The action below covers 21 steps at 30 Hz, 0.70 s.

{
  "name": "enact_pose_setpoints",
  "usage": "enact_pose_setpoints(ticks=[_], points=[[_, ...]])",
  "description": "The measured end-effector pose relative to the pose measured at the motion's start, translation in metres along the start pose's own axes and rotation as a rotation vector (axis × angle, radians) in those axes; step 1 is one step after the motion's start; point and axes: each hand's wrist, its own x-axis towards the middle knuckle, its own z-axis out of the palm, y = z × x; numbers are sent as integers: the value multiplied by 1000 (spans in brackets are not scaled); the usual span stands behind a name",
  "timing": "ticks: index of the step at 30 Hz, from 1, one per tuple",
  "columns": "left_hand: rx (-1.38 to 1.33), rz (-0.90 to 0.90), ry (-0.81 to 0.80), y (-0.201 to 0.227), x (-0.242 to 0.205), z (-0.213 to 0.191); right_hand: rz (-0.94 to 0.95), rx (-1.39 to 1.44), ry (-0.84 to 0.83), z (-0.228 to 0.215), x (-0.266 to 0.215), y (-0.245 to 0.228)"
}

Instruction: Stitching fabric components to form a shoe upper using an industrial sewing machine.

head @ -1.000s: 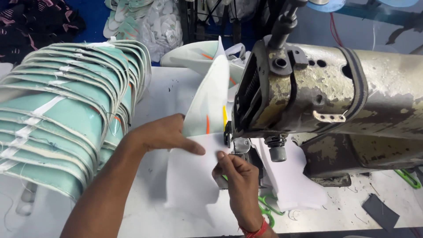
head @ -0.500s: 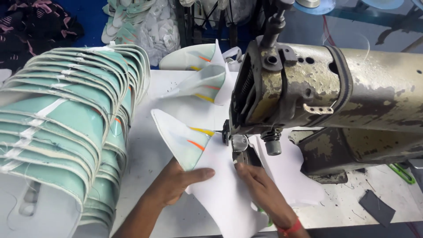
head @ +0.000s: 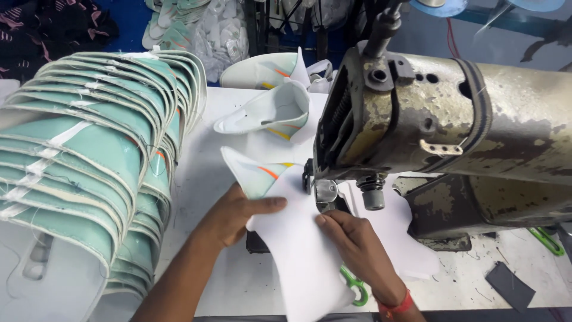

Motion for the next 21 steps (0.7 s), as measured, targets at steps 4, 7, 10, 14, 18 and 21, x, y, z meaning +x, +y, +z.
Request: enact_pose_setpoints(ticks=[4,7,10,14,18,21], points=[[47,-14,29,12,16,-1,40,50,29,5,5,-7],[114,8,96,18,10,5,6,137,47,10,7,-4],[296,87,227,24,-7,23,-39,149,97,15,11,-2],[523,146,279,5,-24,26,23,198,64,19,15,35],[118,215,72,-11,-10,9,113,241,-159,19,18,146],[198,154,144,-10,-10,15,-321,-76,-86,5,-19,77]])
